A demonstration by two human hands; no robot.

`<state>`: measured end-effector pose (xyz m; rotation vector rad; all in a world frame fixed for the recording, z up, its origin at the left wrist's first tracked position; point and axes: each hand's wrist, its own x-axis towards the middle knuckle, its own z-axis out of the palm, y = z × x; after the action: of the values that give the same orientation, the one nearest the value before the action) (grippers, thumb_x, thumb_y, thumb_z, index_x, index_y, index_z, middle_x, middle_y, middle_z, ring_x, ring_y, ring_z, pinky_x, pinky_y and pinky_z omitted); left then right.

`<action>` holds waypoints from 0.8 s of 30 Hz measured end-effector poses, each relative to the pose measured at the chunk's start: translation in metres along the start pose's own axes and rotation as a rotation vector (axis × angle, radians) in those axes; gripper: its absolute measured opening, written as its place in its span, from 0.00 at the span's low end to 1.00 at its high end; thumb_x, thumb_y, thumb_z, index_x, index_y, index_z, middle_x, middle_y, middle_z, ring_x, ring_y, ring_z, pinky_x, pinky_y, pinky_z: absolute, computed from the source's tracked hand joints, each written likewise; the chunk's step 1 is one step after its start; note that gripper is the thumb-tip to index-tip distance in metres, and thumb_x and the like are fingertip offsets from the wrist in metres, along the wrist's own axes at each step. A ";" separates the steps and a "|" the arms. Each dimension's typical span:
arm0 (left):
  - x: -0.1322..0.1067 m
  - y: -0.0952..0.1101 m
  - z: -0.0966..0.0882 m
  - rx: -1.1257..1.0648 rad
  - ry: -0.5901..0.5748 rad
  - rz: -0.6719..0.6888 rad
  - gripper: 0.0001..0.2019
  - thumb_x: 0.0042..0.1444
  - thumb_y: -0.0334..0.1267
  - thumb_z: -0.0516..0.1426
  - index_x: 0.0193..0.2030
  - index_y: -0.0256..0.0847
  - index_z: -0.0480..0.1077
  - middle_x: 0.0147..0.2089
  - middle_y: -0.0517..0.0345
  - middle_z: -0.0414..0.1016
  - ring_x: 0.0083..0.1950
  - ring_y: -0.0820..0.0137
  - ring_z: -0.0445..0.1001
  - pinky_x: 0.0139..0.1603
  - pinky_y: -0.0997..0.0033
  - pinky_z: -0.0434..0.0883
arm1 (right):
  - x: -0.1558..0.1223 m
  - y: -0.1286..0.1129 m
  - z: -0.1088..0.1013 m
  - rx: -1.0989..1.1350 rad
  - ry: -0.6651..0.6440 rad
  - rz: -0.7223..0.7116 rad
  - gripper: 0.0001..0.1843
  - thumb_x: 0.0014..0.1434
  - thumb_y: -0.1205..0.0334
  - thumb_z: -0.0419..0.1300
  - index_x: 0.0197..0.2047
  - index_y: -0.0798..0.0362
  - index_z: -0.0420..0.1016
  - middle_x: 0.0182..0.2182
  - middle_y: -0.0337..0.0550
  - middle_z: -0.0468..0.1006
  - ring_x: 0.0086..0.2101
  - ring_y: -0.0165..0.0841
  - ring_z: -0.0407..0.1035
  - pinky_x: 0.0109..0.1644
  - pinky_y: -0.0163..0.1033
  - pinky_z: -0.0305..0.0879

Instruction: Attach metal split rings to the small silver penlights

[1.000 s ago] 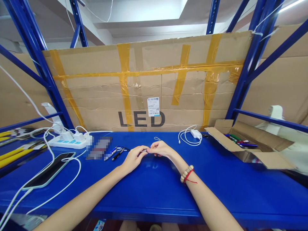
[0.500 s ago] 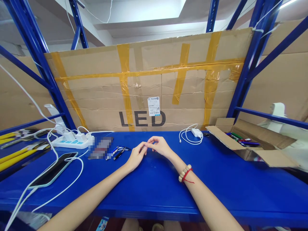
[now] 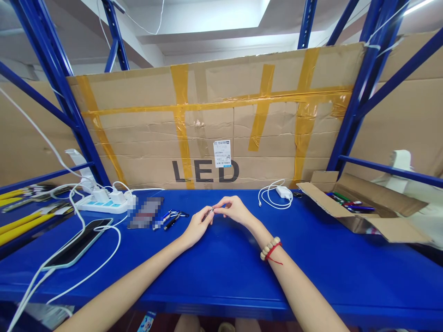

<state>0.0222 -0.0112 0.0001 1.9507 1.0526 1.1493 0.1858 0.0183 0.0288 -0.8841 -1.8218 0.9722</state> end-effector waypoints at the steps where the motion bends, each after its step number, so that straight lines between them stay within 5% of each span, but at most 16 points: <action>1: 0.000 -0.001 0.000 0.005 -0.009 0.004 0.13 0.59 0.46 0.46 0.35 0.39 0.65 0.24 0.63 0.63 0.28 0.74 0.63 0.32 0.75 0.61 | 0.000 0.000 0.000 0.000 -0.004 0.008 0.20 0.38 0.49 0.68 0.27 0.58 0.78 0.25 0.42 0.75 0.19 0.24 0.63 0.21 0.32 0.59; 11: -0.001 0.001 -0.002 0.082 -0.042 0.068 0.12 0.61 0.42 0.43 0.42 0.40 0.63 0.30 0.61 0.67 0.33 0.73 0.65 0.39 0.74 0.62 | 0.000 -0.001 -0.005 0.010 0.004 0.043 0.22 0.37 0.47 0.68 0.28 0.58 0.78 0.25 0.42 0.75 0.19 0.23 0.63 0.22 0.32 0.59; 24: -0.005 0.000 -0.005 0.078 -0.057 0.050 0.10 0.59 0.39 0.45 0.37 0.40 0.64 0.30 0.61 0.70 0.32 0.73 0.66 0.38 0.74 0.62 | 0.000 0.007 0.003 0.047 -0.058 0.010 0.23 0.34 0.44 0.69 0.20 0.58 0.72 0.23 0.39 0.71 0.19 0.24 0.63 0.22 0.33 0.62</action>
<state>0.0165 -0.0146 -0.0001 2.0689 1.0388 1.0874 0.1844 0.0205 0.0213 -0.8455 -1.8367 1.0526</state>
